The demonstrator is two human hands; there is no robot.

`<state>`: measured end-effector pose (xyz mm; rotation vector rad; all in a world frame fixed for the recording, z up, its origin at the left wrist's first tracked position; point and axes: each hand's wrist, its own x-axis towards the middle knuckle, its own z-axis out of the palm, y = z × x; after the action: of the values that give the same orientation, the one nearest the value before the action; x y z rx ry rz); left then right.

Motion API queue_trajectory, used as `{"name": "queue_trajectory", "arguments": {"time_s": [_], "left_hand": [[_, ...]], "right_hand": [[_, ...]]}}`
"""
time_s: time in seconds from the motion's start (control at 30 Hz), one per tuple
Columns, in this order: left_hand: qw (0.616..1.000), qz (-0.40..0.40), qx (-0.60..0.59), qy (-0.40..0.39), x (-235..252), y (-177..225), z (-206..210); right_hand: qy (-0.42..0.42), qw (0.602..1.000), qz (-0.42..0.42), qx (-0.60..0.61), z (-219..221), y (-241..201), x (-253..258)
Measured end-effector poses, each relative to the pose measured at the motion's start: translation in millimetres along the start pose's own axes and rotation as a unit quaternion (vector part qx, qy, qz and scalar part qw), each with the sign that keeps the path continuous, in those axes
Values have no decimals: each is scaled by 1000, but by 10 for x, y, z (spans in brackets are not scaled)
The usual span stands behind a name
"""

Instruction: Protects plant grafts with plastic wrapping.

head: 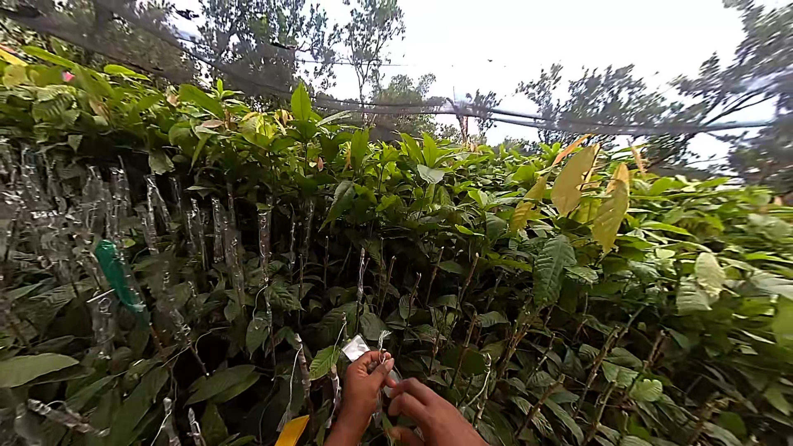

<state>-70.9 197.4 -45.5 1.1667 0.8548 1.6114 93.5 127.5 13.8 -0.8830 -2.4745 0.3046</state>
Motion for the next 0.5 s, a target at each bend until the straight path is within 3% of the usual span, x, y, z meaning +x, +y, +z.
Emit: {"name": "queue_trajectory", "arguments": {"time_s": [0.1,0.27,0.5], "left_hand": [[999,11,-2,-37,-77,-24,11],[994,40,59,-79,-166,-111,78],[993,28,46,-108,-169,-187,62]], "right_hand": [[94,989,110,-13,-169,151,136],[-42,984,165,-51,-287,279,362],[43,977,-3,-207,-143,377,386]]}}
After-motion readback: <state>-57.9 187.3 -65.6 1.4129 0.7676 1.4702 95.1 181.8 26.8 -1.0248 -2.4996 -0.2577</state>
